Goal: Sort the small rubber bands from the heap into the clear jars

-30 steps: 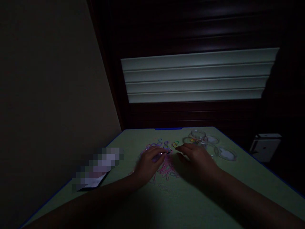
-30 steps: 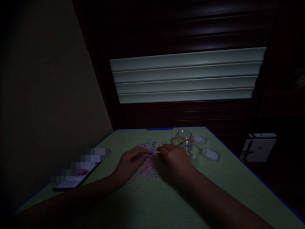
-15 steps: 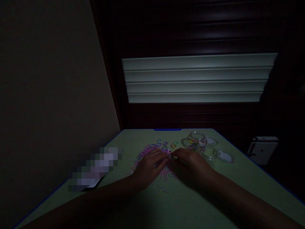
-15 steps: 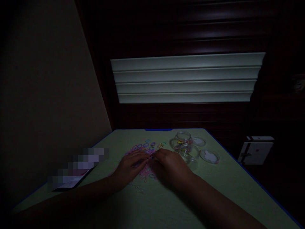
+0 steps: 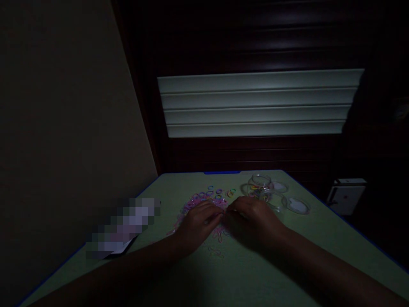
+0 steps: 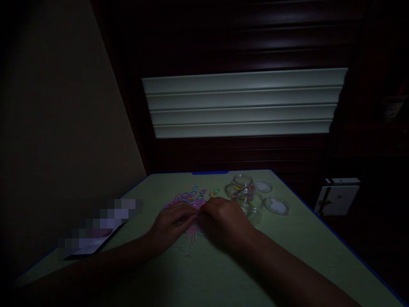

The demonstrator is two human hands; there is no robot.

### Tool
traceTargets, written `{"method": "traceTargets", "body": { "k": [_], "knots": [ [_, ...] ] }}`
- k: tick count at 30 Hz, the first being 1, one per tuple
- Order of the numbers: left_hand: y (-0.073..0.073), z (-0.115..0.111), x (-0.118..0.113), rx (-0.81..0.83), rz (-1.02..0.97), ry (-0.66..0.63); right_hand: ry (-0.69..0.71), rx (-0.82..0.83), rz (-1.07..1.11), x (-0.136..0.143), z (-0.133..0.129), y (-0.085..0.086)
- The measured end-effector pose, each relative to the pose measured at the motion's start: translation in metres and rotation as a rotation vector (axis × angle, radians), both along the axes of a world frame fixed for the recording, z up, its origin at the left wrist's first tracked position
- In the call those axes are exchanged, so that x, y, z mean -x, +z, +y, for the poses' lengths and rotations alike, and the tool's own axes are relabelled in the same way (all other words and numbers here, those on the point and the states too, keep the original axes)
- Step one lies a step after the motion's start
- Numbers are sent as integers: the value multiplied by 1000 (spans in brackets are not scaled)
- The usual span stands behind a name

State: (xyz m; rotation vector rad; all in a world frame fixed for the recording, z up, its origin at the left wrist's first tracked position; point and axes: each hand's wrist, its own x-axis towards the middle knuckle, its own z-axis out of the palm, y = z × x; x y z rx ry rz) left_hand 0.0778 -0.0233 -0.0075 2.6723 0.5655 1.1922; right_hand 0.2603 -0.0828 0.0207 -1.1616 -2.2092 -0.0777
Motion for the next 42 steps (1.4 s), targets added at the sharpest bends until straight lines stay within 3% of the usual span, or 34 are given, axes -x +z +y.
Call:
{"method": "traceTargets", "body": {
  "k": [15, 18, 23, 28, 42],
  "knots": [
    [1, 0, -2, -56, 5, -29, 34, -208, -335, -9, -2, 10],
    [0, 1, -2, -79, -16, -22, -25, -280, -377, -17, -1, 14],
    [-2, 4, -1, -122, -14, -35, -308, -422, -197, -44, 6, 21],
    [-3, 5, -1, -121, 1, -42, -542, -438, 85, -65, 18, 23],
    [-1, 1, 0, -85, 29, -9, -610, -183, 200, -94, 39, 11]
  ]
}}
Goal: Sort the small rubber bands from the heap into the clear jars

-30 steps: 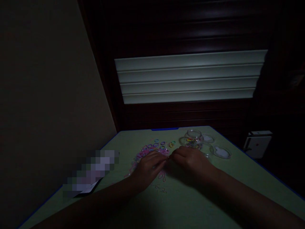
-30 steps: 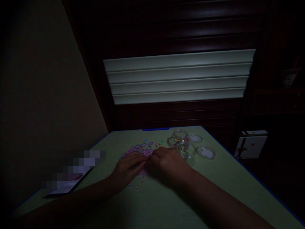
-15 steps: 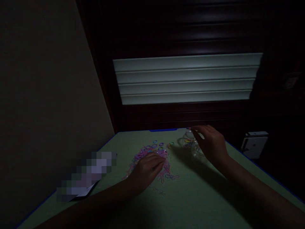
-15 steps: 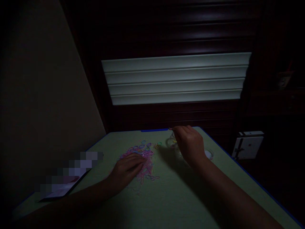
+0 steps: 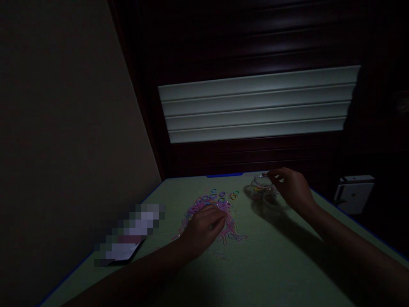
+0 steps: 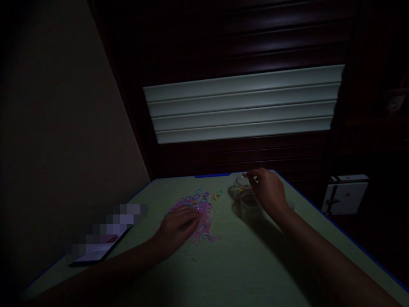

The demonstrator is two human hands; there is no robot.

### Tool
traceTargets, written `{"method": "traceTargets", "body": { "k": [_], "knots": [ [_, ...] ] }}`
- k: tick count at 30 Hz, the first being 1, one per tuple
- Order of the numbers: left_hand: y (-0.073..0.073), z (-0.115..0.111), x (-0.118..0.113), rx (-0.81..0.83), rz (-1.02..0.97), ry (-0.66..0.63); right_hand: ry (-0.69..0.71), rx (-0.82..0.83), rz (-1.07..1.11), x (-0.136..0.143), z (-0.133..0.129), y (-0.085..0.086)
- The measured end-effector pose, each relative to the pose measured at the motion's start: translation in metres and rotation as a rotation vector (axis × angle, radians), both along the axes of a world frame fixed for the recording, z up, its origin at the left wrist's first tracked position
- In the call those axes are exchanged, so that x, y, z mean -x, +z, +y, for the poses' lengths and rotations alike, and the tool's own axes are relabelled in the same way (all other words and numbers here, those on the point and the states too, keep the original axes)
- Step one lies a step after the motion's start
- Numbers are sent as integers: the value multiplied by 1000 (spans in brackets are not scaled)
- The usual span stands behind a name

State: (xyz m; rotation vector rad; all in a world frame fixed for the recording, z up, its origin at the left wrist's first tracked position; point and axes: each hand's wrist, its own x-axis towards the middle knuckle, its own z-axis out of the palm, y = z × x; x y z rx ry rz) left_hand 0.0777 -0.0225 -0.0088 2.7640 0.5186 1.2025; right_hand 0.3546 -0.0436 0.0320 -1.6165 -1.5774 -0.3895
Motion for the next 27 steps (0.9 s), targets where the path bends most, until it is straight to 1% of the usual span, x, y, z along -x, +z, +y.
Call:
{"method": "traceTargets", "body": {
  "k": [4, 7, 11, 15, 18, 21, 27],
  "knots": [
    [-1, 1, 0, 7, 23, 10, -4, 41, 26, -3, 3, -2],
    [-1, 1, 0, -5, 26, 10, 27, 39, 22, 2, 1, -1],
    [0, 1, 0, 4, 31, 24, 56, 18, -40, 18, -6, 1],
    [-1, 3, -1, 7, 14, 35, 79, 30, -201, 38, -16, 2],
    [-2, 6, -1, 27, 1, 72, 125, 54, -349, 54, -24, 4],
    [0, 8, -1, 55, -5, 120, 210, 111, -453, 66, -28, 4],
    [6, 15, 4, 121, 11, 190, 400, 210, -630, 76, -28, -5]
  ]
}}
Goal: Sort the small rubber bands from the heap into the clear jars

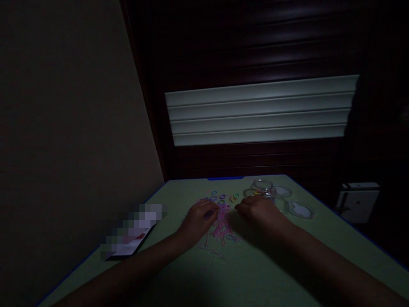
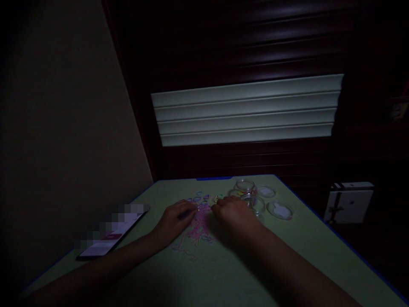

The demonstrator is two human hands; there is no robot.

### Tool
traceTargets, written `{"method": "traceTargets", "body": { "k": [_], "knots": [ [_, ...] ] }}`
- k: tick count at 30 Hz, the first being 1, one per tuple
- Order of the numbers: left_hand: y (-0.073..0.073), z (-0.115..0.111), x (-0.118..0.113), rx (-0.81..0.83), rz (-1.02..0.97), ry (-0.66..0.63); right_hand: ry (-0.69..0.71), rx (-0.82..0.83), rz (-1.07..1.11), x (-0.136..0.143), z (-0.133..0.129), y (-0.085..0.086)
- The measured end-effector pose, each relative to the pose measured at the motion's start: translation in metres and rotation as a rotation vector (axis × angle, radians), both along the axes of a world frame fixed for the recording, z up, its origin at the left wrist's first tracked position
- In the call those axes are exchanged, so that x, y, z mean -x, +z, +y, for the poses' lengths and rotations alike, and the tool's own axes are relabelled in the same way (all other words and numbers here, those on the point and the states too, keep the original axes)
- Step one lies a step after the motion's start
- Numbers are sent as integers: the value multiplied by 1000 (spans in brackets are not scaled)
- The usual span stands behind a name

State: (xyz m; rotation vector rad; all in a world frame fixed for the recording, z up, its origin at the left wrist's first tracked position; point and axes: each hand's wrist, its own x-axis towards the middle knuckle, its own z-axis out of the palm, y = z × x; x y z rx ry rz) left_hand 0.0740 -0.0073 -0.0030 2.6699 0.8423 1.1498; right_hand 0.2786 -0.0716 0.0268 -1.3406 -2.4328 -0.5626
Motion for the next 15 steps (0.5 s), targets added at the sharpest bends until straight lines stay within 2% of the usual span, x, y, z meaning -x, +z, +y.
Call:
{"method": "traceTargets", "body": {
  "k": [8, 11, 15],
  "knots": [
    [15, 20, 12, 78, 44, 116, 53, 59, 3, 0, -3, -1],
    [22, 35, 13, 125, 136, 173, 44, 60, 0, -1, -2, 0],
    [26, 63, 8, 177, 286, 184, 50, 49, -24, -1, -1, -1]
  ]
}}
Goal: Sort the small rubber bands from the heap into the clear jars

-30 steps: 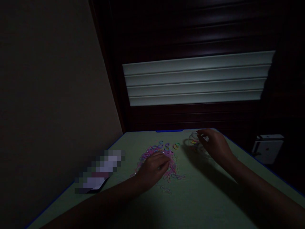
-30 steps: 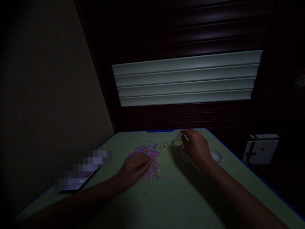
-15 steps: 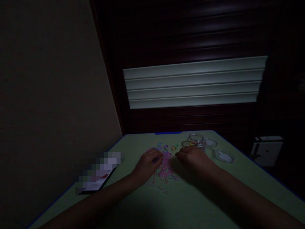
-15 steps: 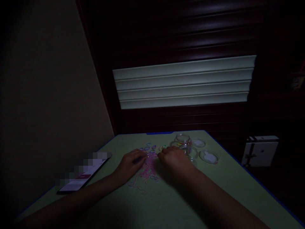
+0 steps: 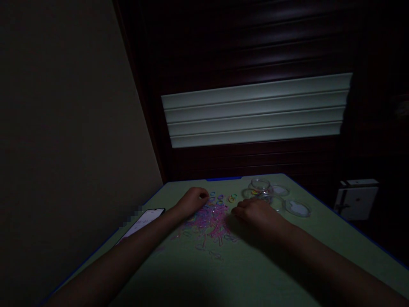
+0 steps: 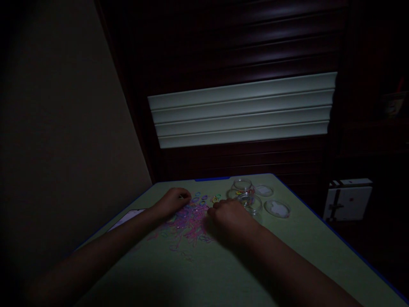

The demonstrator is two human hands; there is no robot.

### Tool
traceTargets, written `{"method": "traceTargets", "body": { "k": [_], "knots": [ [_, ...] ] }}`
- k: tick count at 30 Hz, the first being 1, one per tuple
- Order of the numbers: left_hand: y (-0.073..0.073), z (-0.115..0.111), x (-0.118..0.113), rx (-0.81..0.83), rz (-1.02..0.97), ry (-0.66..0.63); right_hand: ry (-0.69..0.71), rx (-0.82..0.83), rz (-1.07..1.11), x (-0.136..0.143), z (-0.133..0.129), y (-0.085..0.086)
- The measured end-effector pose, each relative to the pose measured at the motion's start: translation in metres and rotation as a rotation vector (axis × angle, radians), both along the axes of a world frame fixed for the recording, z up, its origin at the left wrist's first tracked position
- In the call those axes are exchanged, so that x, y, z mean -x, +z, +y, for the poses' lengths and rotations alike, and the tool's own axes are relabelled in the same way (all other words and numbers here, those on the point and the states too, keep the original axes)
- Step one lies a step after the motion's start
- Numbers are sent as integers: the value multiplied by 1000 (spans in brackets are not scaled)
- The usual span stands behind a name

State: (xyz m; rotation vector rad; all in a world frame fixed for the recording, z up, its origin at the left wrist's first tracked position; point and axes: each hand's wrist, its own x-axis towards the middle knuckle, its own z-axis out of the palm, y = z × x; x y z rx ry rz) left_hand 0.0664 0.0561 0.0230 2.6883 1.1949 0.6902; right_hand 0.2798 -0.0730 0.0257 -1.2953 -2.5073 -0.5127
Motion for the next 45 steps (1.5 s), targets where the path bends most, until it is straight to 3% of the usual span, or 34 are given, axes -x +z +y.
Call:
{"method": "traceTargets", "body": {
  "k": [6, 15, 22, 31, 37, 41, 45],
  "knots": [
    [6, 23, -17, 55, 138, 27, 14, -15, -11, 0, 1, -2],
    [3, 30, -32, 186, 356, 146, 9, 34, -9, 0, -2, 2],
    [-3, 31, -34, 246, 390, 239, 19, 16, 9, 0, -2, 1],
    [-4, 27, -35, 224, 301, 270, 9, 5, 0, 0, -3, 2],
    [-1, 25, -33, 112, 147, 201, 14, 9, 15, 1, -2, 1],
    [2, 5, -29, 25, 6, 118, -6, 9, 31, 2, -1, 1],
    [-5, -31, -27, -53, -213, 18, -67, 14, 109, 2, -1, 3]
  ]
}}
